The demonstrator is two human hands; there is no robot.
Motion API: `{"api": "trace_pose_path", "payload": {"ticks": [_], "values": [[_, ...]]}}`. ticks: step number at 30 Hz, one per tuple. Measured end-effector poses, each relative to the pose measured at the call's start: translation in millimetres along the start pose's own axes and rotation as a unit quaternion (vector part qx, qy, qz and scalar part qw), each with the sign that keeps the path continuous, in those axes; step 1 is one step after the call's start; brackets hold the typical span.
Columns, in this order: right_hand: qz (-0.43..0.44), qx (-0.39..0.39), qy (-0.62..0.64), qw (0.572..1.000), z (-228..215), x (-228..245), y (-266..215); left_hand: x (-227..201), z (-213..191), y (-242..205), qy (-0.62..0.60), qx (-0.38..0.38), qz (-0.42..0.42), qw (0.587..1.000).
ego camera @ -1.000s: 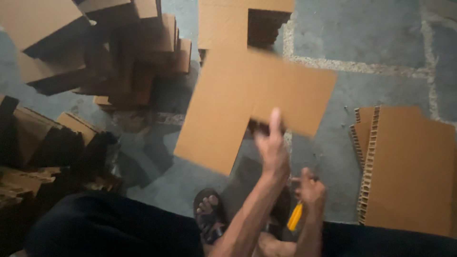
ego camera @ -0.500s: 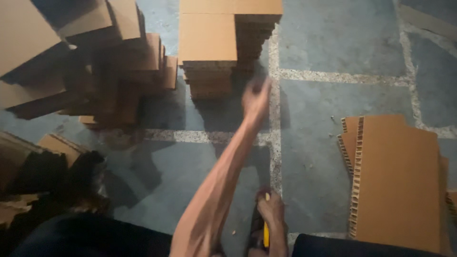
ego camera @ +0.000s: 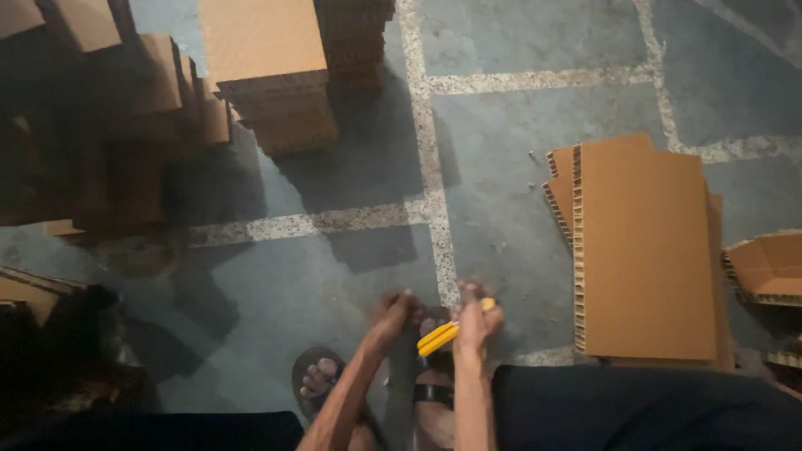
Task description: The person sits on the floor and uses a yellow utility knife to cut corrugated cardboard sheets into smaller rectangular pieces. The person repeatedly scores and snaps the cardboard, then stacks the cut pieces nearby.
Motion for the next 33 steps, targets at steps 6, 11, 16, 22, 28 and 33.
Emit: {"api": "trace_pose_path", "payload": {"ticks": [6, 11, 16, 22, 28, 33], "values": [[-0.231, -0.008, 0.104, 0.967, -26.4, 183.1, -52.7, -8.7, 151.9, 36.3, -0.031, 0.116, 0.028, 0.992], [-0.273, 0.002, 0.115, 0.955, -41.2, 233.4, -94.1, -41.0, 301.5, -9.0, 0.177, 0.196, 0.004, 0.965], [-0.261, 0.069, 0.195, 0.943, -55.6, 221.5, -74.8, -93.8, 382.1, -103.9, 0.012, 0.356, 0.109, 0.928], [-0.242, 0.038, 0.149, 0.958, -62.6, 200.2, -46.8, -69.4, 353.9, -81.6, 0.011, 0.276, 0.026, 0.961], [-0.182, 0.036, 0.177, 0.967, -63.1, 183.6, -26.3, -7.5, 318.8, -32.6, 0.014, 0.181, -0.041, 0.983], [-0.160, 0.032, 0.200, 0.966, -62.1, 177.8, -17.0, 7.0, 315.2, -9.5, -0.003, 0.149, -0.049, 0.988]]}}
Point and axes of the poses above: each hand's wrist, its own y-axis towards the middle knuckle, its own z-axis out of the palm, x = y × z, the point moved 8 cm from there along y, towards the middle knuckle, and after that the axes turned 2 degrees about -z, right-handed, at the moved point
